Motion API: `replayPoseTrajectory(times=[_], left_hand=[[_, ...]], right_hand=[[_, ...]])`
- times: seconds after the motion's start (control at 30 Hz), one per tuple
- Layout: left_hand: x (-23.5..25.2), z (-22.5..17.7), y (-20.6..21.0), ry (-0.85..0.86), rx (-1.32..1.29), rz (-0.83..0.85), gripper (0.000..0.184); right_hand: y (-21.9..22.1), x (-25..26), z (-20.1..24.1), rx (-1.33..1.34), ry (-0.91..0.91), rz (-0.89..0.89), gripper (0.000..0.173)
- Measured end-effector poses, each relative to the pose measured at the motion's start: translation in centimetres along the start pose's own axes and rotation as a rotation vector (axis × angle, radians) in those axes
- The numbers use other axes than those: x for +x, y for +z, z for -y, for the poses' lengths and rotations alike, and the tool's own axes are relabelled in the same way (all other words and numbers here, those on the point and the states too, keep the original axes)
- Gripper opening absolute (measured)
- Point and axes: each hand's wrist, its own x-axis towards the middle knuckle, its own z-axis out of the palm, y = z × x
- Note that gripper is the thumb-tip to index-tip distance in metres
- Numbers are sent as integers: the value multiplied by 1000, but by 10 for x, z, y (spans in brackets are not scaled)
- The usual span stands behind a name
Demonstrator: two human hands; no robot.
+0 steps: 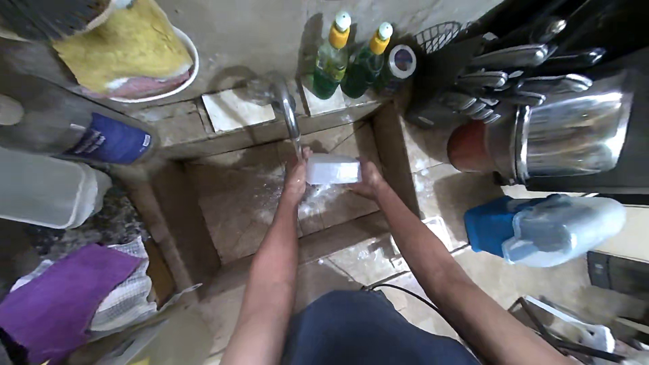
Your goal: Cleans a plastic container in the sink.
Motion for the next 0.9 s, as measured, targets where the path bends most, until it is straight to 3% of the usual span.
replayPoseTrajectory(times=[0.1,0.23,0.3,0.4,0.57,0.67,0.77,0.83,0.9], left_hand=[[7,-3,9,72,23,-50,32],[3,-12,-17,204,46,-105,32],[-10,-15,-36,82,190,-169,42],[-20,9,-80,-220,209,-307,83],[-55,19,-119,-339,-141,-362,83],[-56,7,-103,-428,-206,-363,85],[-47,-10,-71,-570,-214,-217,82],[-33,-17,-39,-537,-287,-140,74],[-22,-19,-7,-392,-399,-109,58]], right_hand=[[1,5,-7,-125,123,-27,75],[27,13,-20,-201,12,88,56],[44,16,-26,-239,-179,138,54],[86,15,-32,-291,-415,164,52],[141,14,-46,-442,-479,146,40],[138,14,-43,-427,-588,119,35],[103,7,-25,-405,-692,92,41],[69,11,-15,-424,-693,-17,49],[37,11,-10,-391,-588,-143,53]])
